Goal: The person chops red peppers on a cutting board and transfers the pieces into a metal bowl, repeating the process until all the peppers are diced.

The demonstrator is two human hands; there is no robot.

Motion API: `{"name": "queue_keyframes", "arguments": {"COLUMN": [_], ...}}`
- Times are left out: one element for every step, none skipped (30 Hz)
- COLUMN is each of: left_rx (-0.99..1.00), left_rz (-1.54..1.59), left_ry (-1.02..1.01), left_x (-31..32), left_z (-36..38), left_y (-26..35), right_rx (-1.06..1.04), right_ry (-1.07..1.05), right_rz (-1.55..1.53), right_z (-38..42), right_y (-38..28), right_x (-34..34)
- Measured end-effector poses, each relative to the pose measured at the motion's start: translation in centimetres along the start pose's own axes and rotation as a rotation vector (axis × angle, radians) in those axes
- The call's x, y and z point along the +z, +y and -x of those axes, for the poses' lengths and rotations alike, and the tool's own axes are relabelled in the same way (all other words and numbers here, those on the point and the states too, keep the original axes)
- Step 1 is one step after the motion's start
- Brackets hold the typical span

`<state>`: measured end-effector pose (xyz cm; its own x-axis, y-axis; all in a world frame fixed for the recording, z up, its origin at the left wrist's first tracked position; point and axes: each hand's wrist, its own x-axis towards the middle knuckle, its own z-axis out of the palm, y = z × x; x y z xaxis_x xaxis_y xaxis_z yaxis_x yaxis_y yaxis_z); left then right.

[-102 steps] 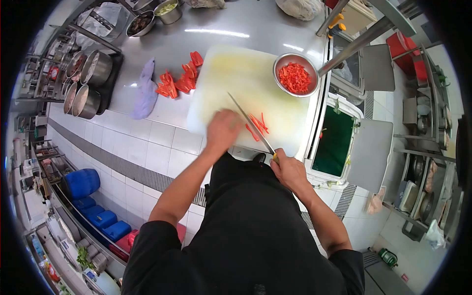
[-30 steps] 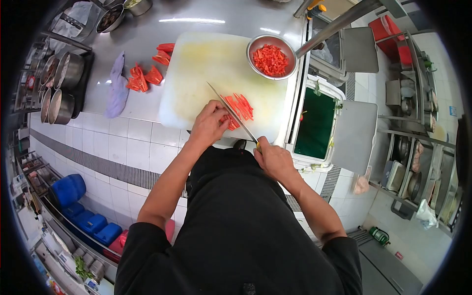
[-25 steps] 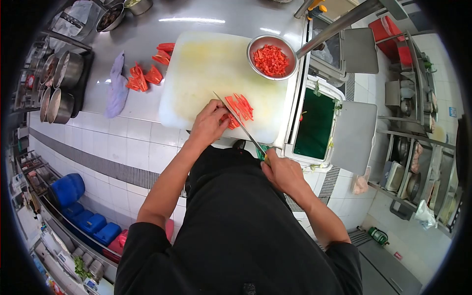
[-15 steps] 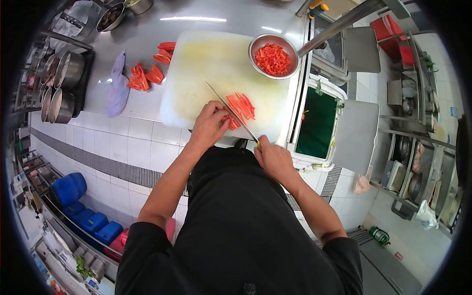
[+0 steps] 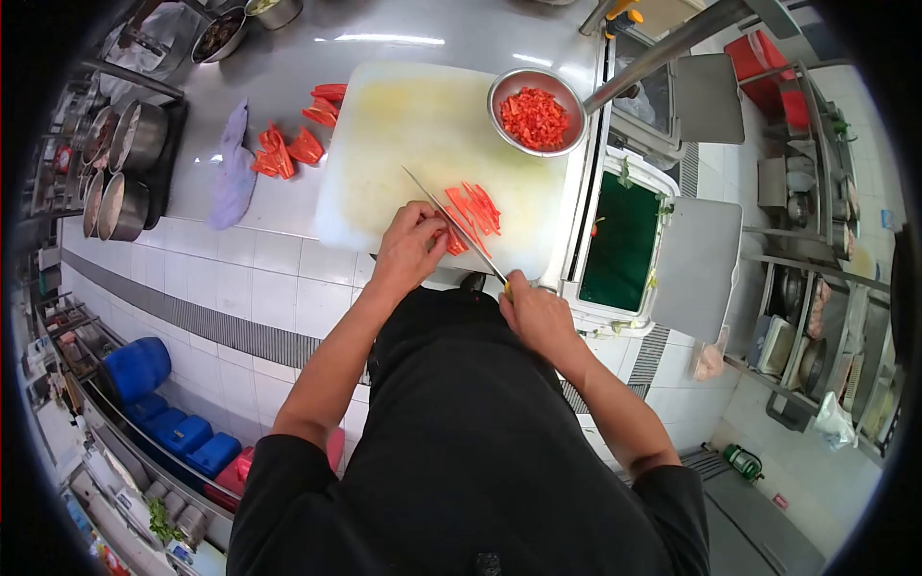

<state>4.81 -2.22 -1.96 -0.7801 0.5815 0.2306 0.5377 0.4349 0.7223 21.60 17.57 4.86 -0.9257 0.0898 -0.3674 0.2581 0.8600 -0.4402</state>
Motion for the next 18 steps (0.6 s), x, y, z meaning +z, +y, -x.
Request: {"name": "queue_keyframes", "arguments": {"left_rx": [-0.006, 0.000, -0.014, -0.030, -0.028, -0.006, 0.015, 0.014, -0.002, -0.017, -0.018, -0.012, -0.007, -0.008, 0.000, 0.006, 0.004, -0.010], "left_rz": [0.007, 0.007, 0.016, 0.025, 0.026, 0.002, -0.021, -0.020, -0.004, 0.012, 0.015, 0.005, -0.007, -0.008, -0.017, -0.022, -0.022, -0.020], "left_ry": [0.010, 0.006, 0.007, 0.008, 0.007, 0.016, 0.024, 0.026, 0.030, 0.032, 0.030, 0.033, 0.036, 0.037, 0.058, 0.073, 0.070, 0.074], "left_x": [0.1, 0.1, 0.1, 0.0, 0.0, 0.0, 0.1, 0.1, 0.2, 0.3, 0.3, 0.3, 0.3, 0.3, 0.3, 0.3, 0.5, 0.6], "left_z": [0.0, 0.0, 0.0, 0.0, 0.0, 0.0, 0.0, 0.0, 0.1, 0.1, 0.1, 0.1, 0.2, 0.2, 0.3, 0.6, 0.8, 0.8], "left_y": [0.2, 0.4, 0.4, 0.4, 0.4, 0.3, 0.3, 0.3, 0.2, 0.2, 0.2, 0.3, 0.2, 0.2, 0.1, 0.1, 0.1, 0.1], "right_rx": [0.003, -0.048, -0.104, -0.105, -0.072, -0.038, -0.037, 0.011, 0.060, 0.061, 0.060, 0.058, 0.059, 0.041, 0.017, 0.015, -0.027, -0.069], "right_ry": [0.005, 0.021, 0.038, 0.041, -0.007, -0.055, -0.056, -0.110, -0.167, -0.169, -0.136, -0.102, -0.104, -0.062, -0.020, -0.024, 0.005, 0.035], "right_rz": [-0.005, -0.021, -0.035, -0.036, -0.029, -0.019, -0.016, 0.002, 0.019, 0.019, 0.015, 0.010, 0.009, 0.005, 0.001, -0.002, -0.012, -0.020], "right_z": [-0.4, -0.7, -0.9, -0.4, 0.6, 1.6, 2.5, 3.4, 3.9, 3.9, 3.7, 3.5, 3.1, 2.2, 1.1, 0.2, -0.6, -0.9], "right_y": [-0.2, -0.4, -0.6, -0.9, -1.1, -1.2, -1.2, -1.3, -1.4, -1.1, -0.4, 0.2, 0.5, 0.7, 0.6, 0.3, 0.0, -0.1], "right_x": [-0.3, -0.7, -1.1, -1.7, -2.4, -3.1, -3.6, -3.9, -4.0, -3.4, -2.1, -0.9, 0.0, 0.7, 1.0, 1.0, 0.8, 0.5]}}
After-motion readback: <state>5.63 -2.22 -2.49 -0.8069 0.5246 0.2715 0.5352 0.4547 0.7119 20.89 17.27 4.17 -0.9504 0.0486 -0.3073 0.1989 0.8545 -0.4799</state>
